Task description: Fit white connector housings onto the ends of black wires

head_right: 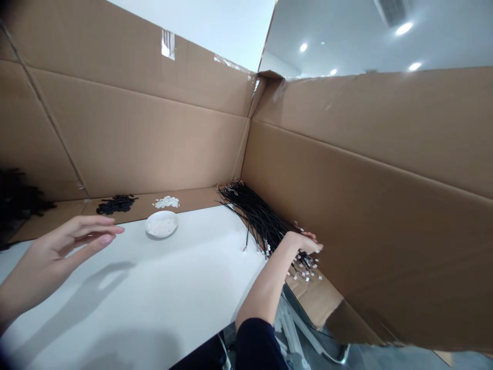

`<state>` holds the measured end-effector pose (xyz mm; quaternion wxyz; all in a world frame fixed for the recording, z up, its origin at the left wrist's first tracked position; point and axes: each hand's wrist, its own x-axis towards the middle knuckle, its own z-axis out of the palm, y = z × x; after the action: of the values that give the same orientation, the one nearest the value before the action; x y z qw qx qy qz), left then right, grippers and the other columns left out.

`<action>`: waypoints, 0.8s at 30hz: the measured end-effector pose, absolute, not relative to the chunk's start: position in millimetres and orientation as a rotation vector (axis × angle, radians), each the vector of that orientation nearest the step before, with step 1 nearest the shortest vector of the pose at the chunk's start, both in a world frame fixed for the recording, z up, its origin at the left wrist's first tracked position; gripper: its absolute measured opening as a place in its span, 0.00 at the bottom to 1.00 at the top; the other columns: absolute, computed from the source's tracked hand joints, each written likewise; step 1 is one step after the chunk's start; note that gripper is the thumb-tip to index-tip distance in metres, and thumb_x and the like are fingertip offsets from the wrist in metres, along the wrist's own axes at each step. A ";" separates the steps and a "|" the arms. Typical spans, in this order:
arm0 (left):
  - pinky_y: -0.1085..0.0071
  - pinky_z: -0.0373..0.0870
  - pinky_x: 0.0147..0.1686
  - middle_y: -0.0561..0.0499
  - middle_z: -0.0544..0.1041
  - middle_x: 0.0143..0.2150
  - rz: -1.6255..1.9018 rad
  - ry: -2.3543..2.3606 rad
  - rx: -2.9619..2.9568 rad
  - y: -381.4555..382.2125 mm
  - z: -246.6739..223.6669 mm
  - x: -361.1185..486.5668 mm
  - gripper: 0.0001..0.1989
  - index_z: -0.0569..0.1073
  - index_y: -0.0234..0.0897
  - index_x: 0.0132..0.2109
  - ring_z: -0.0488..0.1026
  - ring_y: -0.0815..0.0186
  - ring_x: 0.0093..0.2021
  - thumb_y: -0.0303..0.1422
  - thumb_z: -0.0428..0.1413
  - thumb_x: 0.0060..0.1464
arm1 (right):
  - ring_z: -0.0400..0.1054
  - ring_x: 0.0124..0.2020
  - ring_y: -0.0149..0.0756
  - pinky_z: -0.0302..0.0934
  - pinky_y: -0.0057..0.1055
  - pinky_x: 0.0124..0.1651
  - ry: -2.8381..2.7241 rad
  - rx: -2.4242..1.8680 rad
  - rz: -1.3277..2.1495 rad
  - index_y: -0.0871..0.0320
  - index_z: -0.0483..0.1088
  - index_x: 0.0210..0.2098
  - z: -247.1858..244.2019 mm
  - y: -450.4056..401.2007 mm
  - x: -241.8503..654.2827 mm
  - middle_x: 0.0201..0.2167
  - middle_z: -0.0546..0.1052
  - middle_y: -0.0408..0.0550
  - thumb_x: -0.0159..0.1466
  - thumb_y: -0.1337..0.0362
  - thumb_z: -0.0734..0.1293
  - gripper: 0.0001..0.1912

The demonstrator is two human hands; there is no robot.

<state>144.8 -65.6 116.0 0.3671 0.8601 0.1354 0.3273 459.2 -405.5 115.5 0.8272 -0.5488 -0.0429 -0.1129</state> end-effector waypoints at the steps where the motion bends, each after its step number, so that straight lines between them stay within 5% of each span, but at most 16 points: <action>1: 0.78 0.75 0.39 0.64 0.81 0.45 0.823 0.355 2.236 -66.9 117.9 145.5 0.14 0.74 0.54 0.47 0.80 0.64 0.46 0.47 0.52 0.57 | 0.71 0.47 0.42 0.71 0.39 0.46 -0.043 -1.163 -0.261 0.57 0.71 0.52 104.3 -409.1 463.9 0.51 0.73 0.50 0.70 0.58 0.66 0.14; 5: 0.78 0.74 0.33 0.64 0.79 0.52 0.718 0.433 2.452 -51.7 120.3 142.0 0.20 0.73 0.57 0.52 0.78 0.61 0.51 0.52 0.50 0.55 | 0.71 0.49 0.42 0.70 0.39 0.47 0.120 -1.118 -0.294 0.56 0.69 0.53 67.1 -421.5 478.7 0.52 0.72 0.51 0.69 0.58 0.67 0.14; 7: 0.69 0.75 0.41 0.63 0.78 0.52 0.716 0.498 2.578 -25.1 111.0 135.1 0.22 0.73 0.56 0.52 0.77 0.58 0.53 0.54 0.49 0.54 | 0.71 0.47 0.40 0.70 0.38 0.47 0.180 -1.066 -0.280 0.54 0.70 0.52 58.6 -429.1 483.8 0.51 0.72 0.51 0.70 0.57 0.66 0.13; 11: 0.60 0.70 0.37 0.52 0.78 0.49 0.549 0.912 2.752 43.4 69.7 111.1 0.29 0.72 0.39 0.52 0.75 0.49 0.52 0.54 0.45 0.54 | 0.72 0.47 0.41 0.71 0.40 0.46 0.208 -0.947 -0.185 0.56 0.72 0.43 56.1 -439.1 481.2 0.46 0.74 0.51 0.71 0.57 0.62 0.10; 14: 0.61 0.68 0.34 0.48 0.78 0.35 0.302 1.241 2.733 67.9 38.1 89.3 0.19 0.73 0.30 0.39 0.76 0.45 0.48 0.43 0.47 0.57 | 0.72 0.52 0.43 0.73 0.38 0.49 0.159 -0.852 -0.102 0.51 0.74 0.30 59.1 -431.8 466.8 0.43 0.75 0.54 0.67 0.64 0.56 0.16; 18: 0.60 0.73 0.41 0.44 0.78 0.43 0.157 1.393 2.681 57.3 12.7 73.6 0.12 0.74 0.31 0.41 0.76 0.56 0.44 0.38 0.56 0.61 | 0.68 0.59 0.33 0.72 0.25 0.48 0.099 -0.724 -0.037 0.49 0.74 0.29 65.1 -398.2 449.8 0.52 0.75 0.51 0.66 0.65 0.55 0.19; 24: 0.57 0.74 0.48 0.44 0.74 0.50 0.117 1.581 2.635 45.2 -3.6 73.4 0.14 0.71 0.32 0.52 0.74 0.58 0.48 0.37 0.55 0.65 | 0.76 0.40 0.26 0.76 0.22 0.40 0.093 -0.655 0.234 0.56 0.73 0.33 65.0 -322.8 432.8 0.37 0.77 0.47 0.63 0.71 0.53 0.17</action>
<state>73.4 45.2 -3.6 0.0334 0.8564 0.5139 0.0382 432.8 -322.8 65.0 0.9390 -0.3209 0.0454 0.1148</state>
